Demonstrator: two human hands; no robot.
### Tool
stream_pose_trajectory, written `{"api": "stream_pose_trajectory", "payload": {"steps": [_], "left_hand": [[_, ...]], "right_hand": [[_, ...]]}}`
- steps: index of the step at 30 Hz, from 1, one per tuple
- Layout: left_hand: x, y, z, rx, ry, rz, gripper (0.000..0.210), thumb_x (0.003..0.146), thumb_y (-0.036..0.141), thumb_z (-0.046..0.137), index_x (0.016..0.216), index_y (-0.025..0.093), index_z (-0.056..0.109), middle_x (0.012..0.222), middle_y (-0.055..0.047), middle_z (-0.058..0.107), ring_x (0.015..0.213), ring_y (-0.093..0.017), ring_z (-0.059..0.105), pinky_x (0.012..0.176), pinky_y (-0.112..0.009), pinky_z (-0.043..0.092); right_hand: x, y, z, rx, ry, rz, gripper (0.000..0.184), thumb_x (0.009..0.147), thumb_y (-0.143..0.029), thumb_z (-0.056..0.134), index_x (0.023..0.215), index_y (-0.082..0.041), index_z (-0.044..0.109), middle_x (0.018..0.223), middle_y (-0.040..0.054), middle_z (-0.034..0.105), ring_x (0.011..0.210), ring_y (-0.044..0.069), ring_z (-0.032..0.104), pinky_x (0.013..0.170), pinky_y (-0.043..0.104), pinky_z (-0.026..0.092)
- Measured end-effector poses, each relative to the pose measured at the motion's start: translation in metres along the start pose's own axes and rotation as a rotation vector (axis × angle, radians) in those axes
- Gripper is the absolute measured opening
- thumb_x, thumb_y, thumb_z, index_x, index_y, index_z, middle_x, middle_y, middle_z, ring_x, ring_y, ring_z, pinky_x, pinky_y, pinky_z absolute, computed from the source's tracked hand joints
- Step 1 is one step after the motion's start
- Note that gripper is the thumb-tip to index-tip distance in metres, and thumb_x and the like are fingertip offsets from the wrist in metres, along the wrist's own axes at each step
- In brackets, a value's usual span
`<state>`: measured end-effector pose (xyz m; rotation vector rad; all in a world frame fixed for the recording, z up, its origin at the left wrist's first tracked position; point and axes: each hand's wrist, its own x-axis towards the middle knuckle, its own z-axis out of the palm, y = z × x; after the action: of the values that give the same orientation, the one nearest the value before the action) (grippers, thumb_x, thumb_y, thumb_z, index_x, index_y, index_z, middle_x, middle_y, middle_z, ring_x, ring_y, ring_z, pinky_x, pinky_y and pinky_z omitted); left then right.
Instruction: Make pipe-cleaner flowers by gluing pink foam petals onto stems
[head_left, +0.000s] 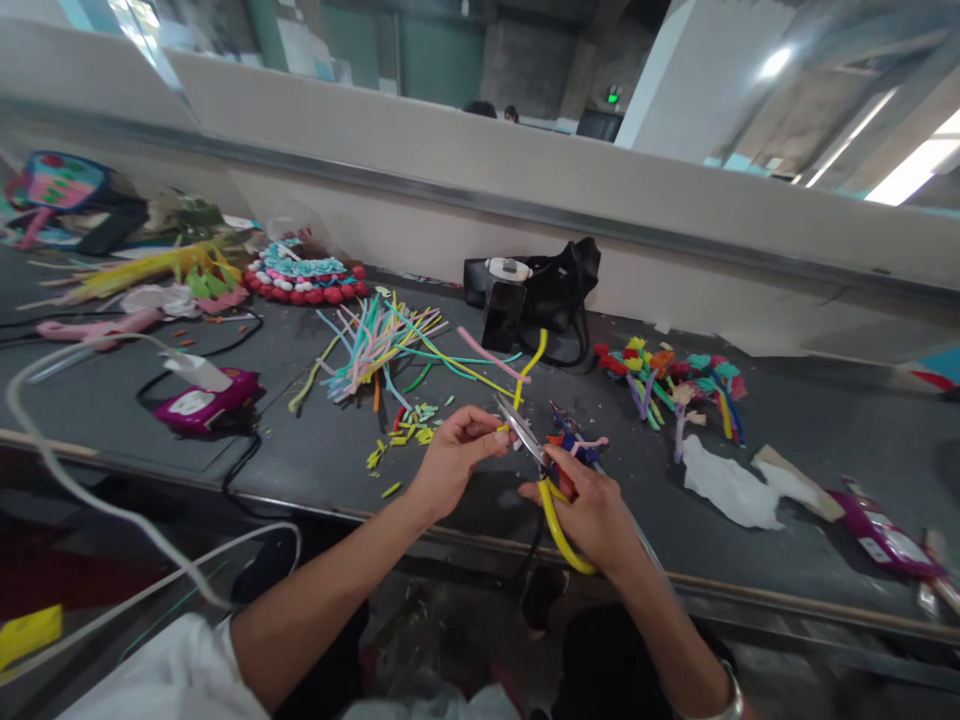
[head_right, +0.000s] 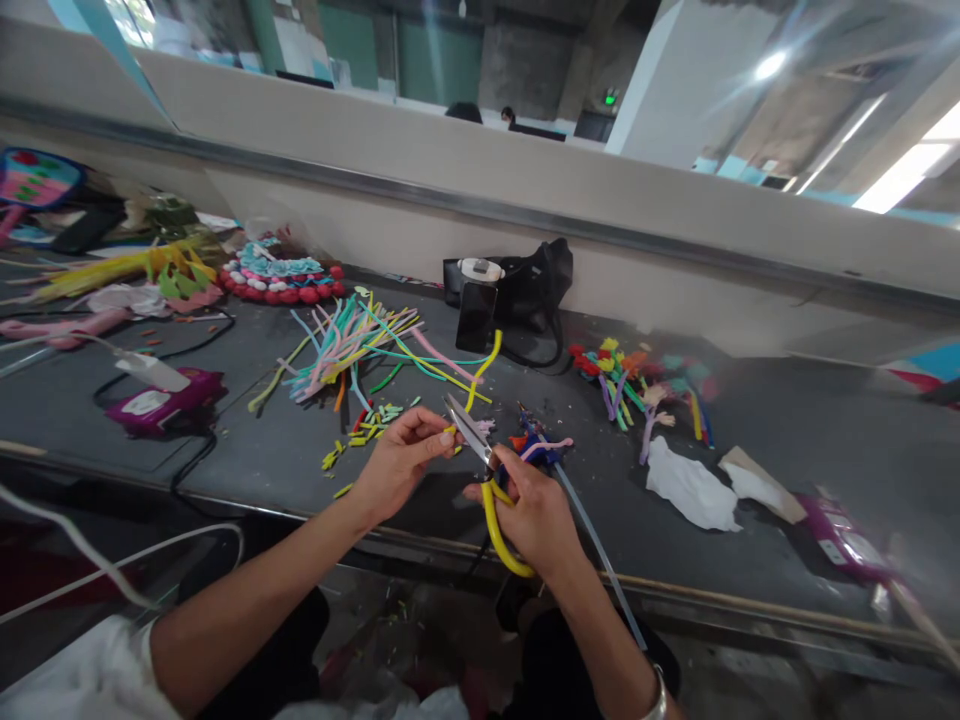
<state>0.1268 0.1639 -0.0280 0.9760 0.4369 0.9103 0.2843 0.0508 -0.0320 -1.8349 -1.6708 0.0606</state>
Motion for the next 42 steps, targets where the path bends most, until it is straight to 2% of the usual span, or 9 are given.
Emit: {"api": "stream_pose_trajectory", "payload": {"steps": [6,12,17,25,29,31,34,37,42], "left_hand": [[0.003,0.005,-0.002,-0.088,0.022,0.009,0.018,0.073,0.021,0.076,0.083,0.014,0.064,0.079,-0.004,0.073,0.064,-0.010,0.061,0.065,-0.022,0.046],[0.003,0.008,-0.005,-0.135,0.058,-0.032,0.025,0.073,0.021,0.075,0.096,0.013,0.071,0.079,-0.007,0.073,0.067,-0.012,0.062,0.065,-0.024,0.047],[0.001,0.008,-0.003,-0.148,0.055,-0.058,0.022,0.071,0.020,0.076,0.092,0.012,0.074,0.080,-0.008,0.073,0.070,-0.013,0.062,0.067,-0.026,0.048],[-0.003,0.008,-0.001,-0.029,-0.009,-0.007,0.017,0.073,0.022,0.075,0.088,0.016,0.074,0.081,-0.004,0.071,0.067,-0.011,0.059,0.068,-0.024,0.045],[-0.005,0.007,0.001,0.127,0.009,0.060,0.015,0.071,0.021,0.076,0.085,0.017,0.073,0.079,-0.002,0.069,0.070,-0.012,0.058,0.068,-0.023,0.044],[-0.006,0.007,0.003,0.225,0.016,0.100,0.014,0.072,0.022,0.075,0.084,0.017,0.072,0.079,-0.002,0.069,0.071,-0.012,0.058,0.069,-0.023,0.044],[-0.008,0.007,0.005,0.423,0.006,0.209,0.009,0.075,0.020,0.071,0.084,0.017,0.071,0.079,-0.002,0.068,0.072,-0.013,0.058,0.068,-0.023,0.044],[-0.010,0.007,0.005,0.688,-0.048,0.384,0.010,0.079,0.016,0.064,0.087,0.018,0.070,0.079,-0.003,0.068,0.072,-0.014,0.059,0.070,-0.024,0.044],[-0.014,0.005,0.001,0.876,-0.249,0.581,0.022,0.084,0.010,0.054,0.098,0.020,0.067,0.092,-0.007,0.071,0.086,-0.018,0.064,0.080,-0.030,0.047]], "right_hand": [[0.000,0.022,-0.009,-0.154,0.234,-0.004,0.043,0.086,-0.049,0.057,0.112,-0.015,0.066,0.069,0.0015,0.064,0.055,0.014,0.055,0.058,0.024,0.044],[-0.004,0.071,-0.056,-0.513,0.426,0.354,0.047,0.085,-0.052,0.054,0.115,-0.018,0.066,0.087,0.0090,0.072,0.069,0.022,0.064,0.061,0.030,0.042],[-0.016,0.104,-0.077,-0.598,0.182,0.658,0.050,0.082,-0.058,0.054,0.121,-0.028,0.062,0.080,0.0048,0.072,0.064,0.025,0.063,0.054,0.031,0.038],[-0.023,0.148,-0.061,-0.399,-0.048,0.398,0.054,0.079,-0.042,0.055,0.126,-0.016,0.060,0.108,0.0126,0.072,0.090,0.028,0.068,0.077,0.039,0.051],[-0.017,0.108,-0.057,-0.491,0.229,0.254,0.039,0.083,-0.038,0.053,0.107,-0.011,0.070,0.098,0.0177,0.072,0.090,0.032,0.067,0.081,0.046,0.050],[-0.014,0.069,-0.051,-0.304,0.387,0.168,0.027,0.089,-0.031,0.052,0.103,-0.017,0.070,0.090,0.0103,0.073,0.078,0.024,0.069,0.074,0.037,0.052],[-0.012,0.010,-0.038,-0.101,0.395,-0.232,0.022,0.088,-0.016,0.057,0.105,-0.023,0.067,0.085,0.0041,0.074,0.077,0.019,0.069,0.077,0.033,0.053],[-0.007,-0.024,-0.025,-0.053,0.390,-0.511,0.043,0.083,-0.004,0.059,0.122,-0.023,0.060,0.097,0.0062,0.073,0.094,0.020,0.068,0.086,0.037,0.053],[0.008,-0.023,-0.010,-0.077,0.324,-0.397,0.033,0.089,-0.011,0.057,0.119,-0.021,0.062,0.110,0.0090,0.070,0.106,0.022,0.064,0.094,0.043,0.050]]}}
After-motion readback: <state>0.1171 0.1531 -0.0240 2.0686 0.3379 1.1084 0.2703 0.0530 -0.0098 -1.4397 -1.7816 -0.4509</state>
